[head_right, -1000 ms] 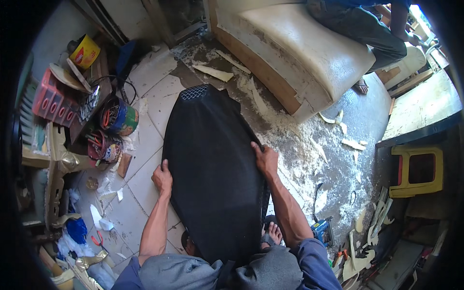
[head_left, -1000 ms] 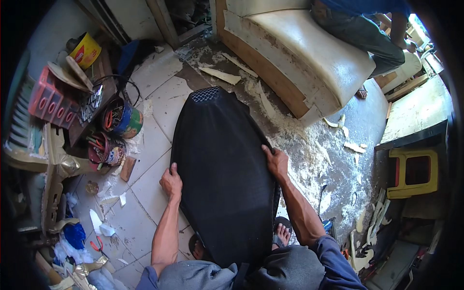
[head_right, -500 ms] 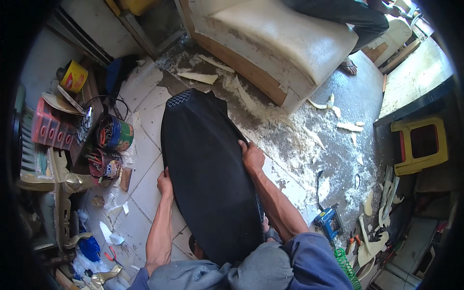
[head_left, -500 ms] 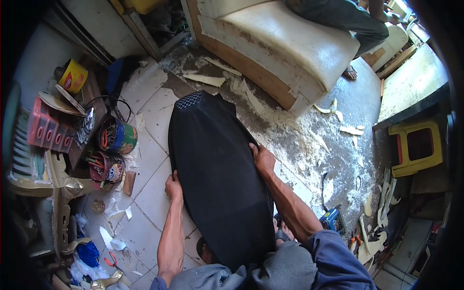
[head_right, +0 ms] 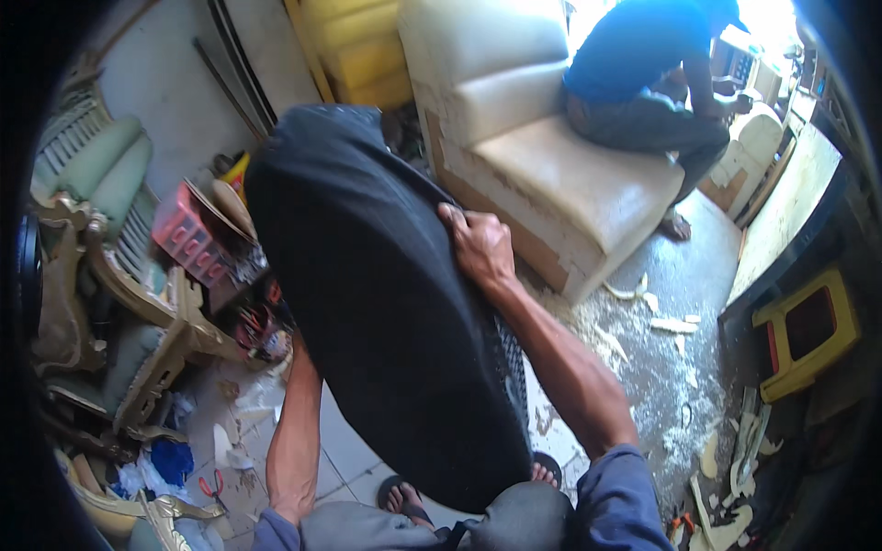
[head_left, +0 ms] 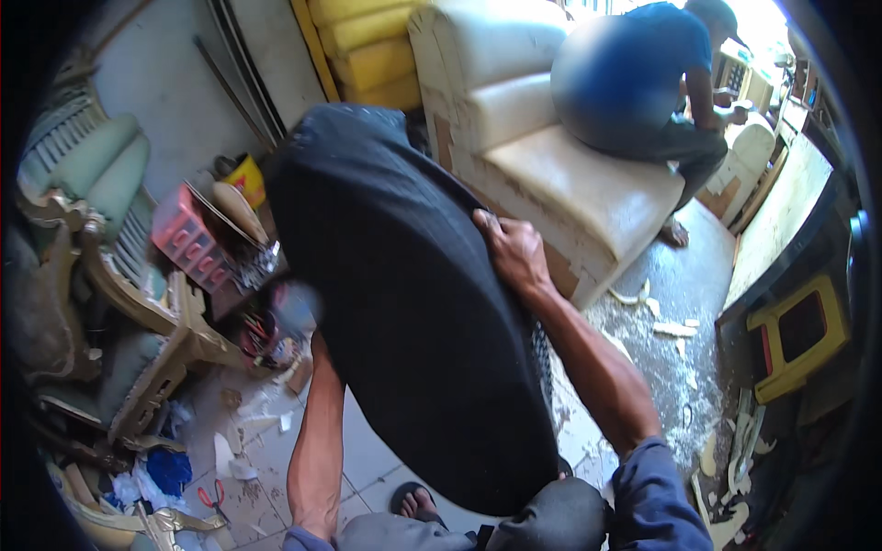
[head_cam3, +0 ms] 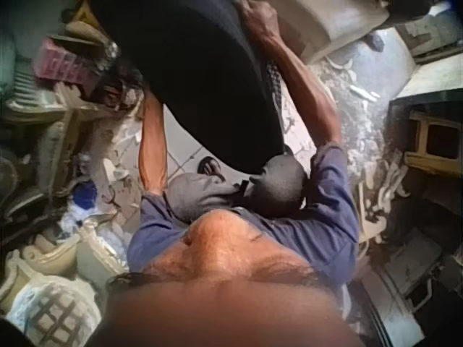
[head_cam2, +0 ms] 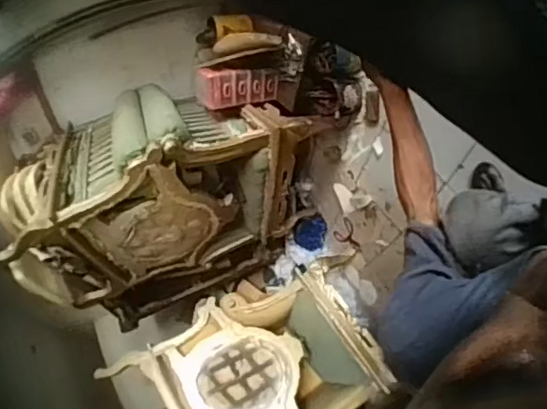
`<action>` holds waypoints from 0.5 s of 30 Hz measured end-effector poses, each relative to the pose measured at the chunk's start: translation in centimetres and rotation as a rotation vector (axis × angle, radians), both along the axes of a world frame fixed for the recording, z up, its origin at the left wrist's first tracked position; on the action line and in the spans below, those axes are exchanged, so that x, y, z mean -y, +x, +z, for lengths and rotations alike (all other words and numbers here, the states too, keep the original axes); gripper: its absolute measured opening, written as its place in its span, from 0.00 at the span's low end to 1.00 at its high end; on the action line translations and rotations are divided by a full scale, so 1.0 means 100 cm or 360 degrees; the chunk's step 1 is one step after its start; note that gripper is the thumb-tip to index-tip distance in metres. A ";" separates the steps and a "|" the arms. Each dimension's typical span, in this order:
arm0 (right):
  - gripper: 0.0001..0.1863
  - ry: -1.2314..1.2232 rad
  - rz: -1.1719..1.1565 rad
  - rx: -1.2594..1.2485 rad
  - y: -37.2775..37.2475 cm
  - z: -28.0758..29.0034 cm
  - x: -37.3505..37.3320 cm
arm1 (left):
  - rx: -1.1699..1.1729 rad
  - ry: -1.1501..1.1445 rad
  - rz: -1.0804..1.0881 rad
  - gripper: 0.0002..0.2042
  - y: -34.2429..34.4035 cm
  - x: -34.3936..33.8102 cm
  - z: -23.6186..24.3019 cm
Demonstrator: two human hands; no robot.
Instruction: The person attaches a new leather cover to a motorcycle seat foam using a staple gun, pulling the fabric tight and securing it around the edges.
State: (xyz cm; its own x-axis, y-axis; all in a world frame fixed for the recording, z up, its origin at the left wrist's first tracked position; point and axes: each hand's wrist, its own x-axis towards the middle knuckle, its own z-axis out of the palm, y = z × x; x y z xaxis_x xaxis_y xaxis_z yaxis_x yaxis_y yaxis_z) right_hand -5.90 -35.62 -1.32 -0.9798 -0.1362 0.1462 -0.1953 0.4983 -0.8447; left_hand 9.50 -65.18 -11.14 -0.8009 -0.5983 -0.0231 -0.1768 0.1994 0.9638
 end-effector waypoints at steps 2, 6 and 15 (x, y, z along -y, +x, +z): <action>0.34 -0.0114 0.0080 -0.0248 -0.012 0.084 0.008 | -0.0159 -0.0157 -0.0110 0.16 -0.019 -0.013 0.077; 0.33 -0.0248 0.0464 -0.0460 0.012 0.237 0.005 | -0.0352 -0.0431 -0.0298 0.16 -0.033 -0.036 0.210; 0.20 0.0073 0.1832 -0.0463 0.196 0.232 -0.093 | -0.0265 -0.0714 -0.0543 0.16 0.021 -0.042 0.289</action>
